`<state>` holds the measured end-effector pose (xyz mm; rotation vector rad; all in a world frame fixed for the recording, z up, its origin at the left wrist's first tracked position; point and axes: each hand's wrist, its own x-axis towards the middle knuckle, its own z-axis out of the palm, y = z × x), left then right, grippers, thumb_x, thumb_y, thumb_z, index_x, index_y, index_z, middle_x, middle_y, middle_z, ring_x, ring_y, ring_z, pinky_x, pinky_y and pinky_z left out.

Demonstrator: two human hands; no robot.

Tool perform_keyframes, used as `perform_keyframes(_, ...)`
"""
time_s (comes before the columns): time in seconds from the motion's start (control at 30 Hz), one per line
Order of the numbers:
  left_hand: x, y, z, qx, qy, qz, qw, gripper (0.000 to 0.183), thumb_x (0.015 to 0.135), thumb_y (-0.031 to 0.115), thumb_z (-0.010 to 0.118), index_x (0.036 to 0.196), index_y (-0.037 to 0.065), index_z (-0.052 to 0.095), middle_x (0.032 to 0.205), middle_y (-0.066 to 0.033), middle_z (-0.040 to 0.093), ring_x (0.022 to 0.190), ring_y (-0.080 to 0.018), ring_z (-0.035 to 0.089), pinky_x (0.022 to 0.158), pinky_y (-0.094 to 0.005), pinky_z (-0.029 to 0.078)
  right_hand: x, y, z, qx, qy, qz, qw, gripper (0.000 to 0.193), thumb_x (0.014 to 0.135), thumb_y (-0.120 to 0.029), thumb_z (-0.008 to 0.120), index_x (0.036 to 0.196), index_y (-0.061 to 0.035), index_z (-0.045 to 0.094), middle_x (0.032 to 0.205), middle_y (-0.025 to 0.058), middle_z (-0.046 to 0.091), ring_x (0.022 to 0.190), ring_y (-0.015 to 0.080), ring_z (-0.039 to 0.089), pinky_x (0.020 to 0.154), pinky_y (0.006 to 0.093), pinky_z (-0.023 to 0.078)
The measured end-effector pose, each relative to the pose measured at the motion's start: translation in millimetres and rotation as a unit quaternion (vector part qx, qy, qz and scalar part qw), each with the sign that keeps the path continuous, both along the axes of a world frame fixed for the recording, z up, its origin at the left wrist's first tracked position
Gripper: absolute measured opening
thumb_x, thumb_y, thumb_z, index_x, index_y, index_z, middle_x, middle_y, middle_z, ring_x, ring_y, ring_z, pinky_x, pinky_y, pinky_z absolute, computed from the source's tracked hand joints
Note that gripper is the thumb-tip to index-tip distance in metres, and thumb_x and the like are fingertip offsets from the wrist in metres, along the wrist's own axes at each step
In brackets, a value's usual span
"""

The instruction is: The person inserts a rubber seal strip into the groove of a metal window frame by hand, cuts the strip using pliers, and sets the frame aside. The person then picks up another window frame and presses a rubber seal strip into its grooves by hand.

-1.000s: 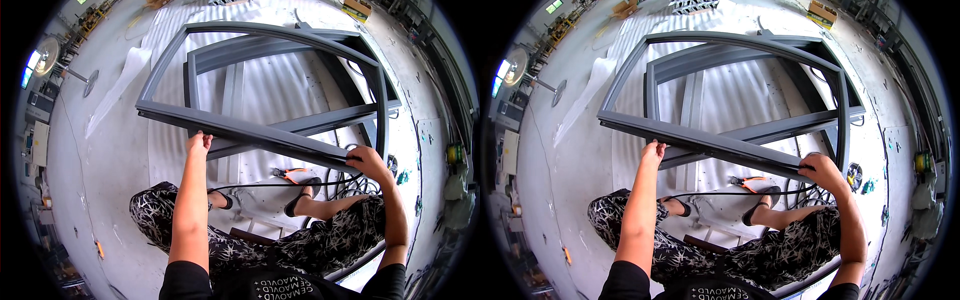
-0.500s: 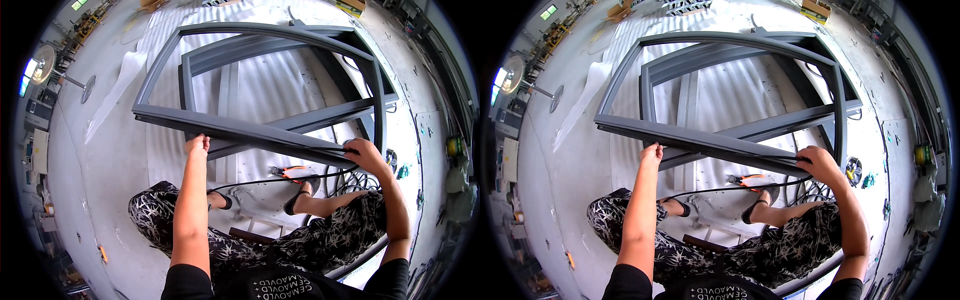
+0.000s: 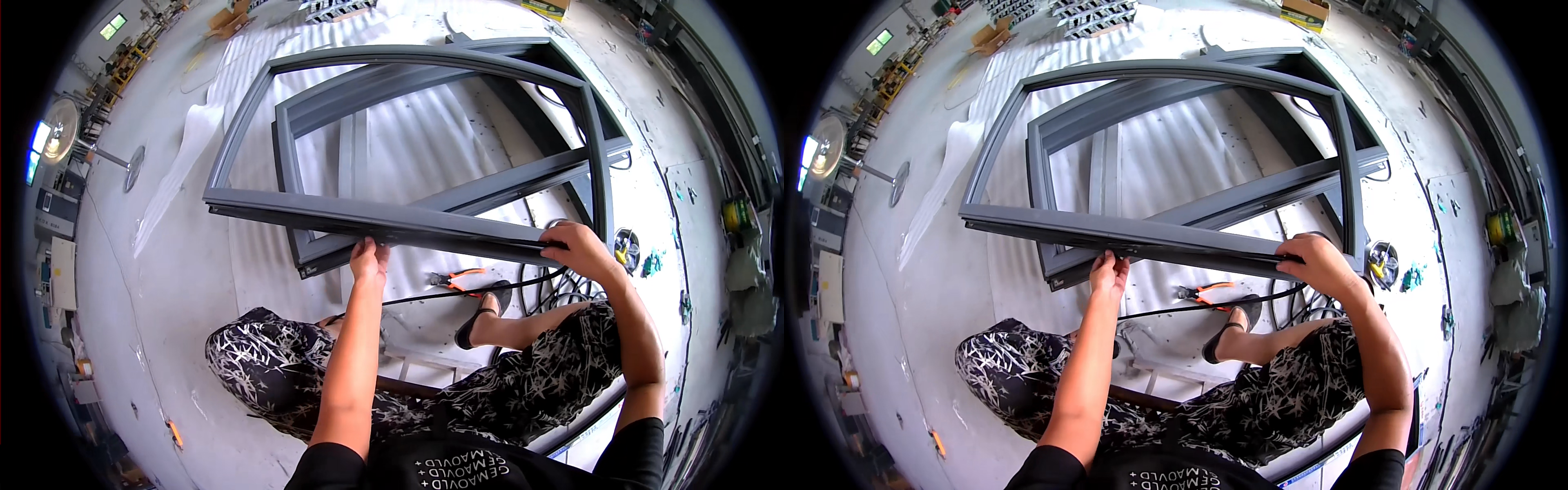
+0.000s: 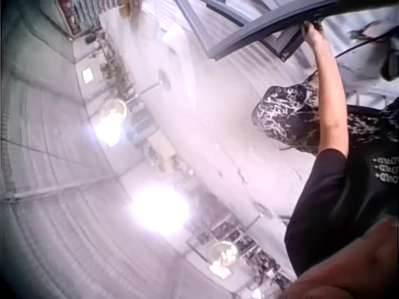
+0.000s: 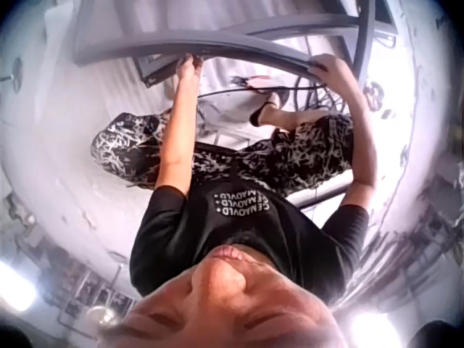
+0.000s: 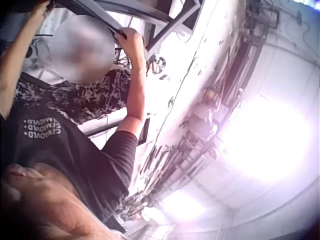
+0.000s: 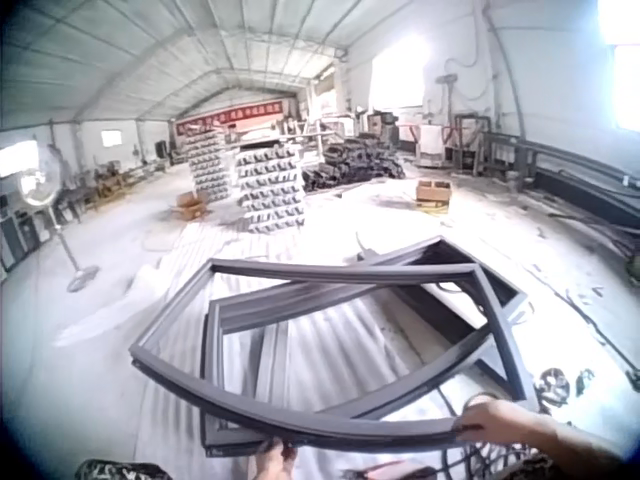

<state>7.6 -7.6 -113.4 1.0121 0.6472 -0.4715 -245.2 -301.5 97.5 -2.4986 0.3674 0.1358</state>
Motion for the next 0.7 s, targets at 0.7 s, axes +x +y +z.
perform_keyframes(0.7, -11.0, 6.9, 30.9, -0.017, -0.039, -0.167, 0.985, 0.017, 0.093, 0.007, 0.053, 0.106, -0.002, 0.058, 0.108, -0.0163, 0.064, 0.100, -0.0295, 0.064, 0.092, -0.0421, 0.054, 27.7, -20.9, -28.7, -0.033, -0.004, -0.095, 0.995, 0.016, 0.079, -0.009, 0.072, 0.091, -0.0016, 0.065, 0.092, 0.0134, 0.061, 0.081, 0.0311, 0.061, 0.074, 0.0383, 0.048)
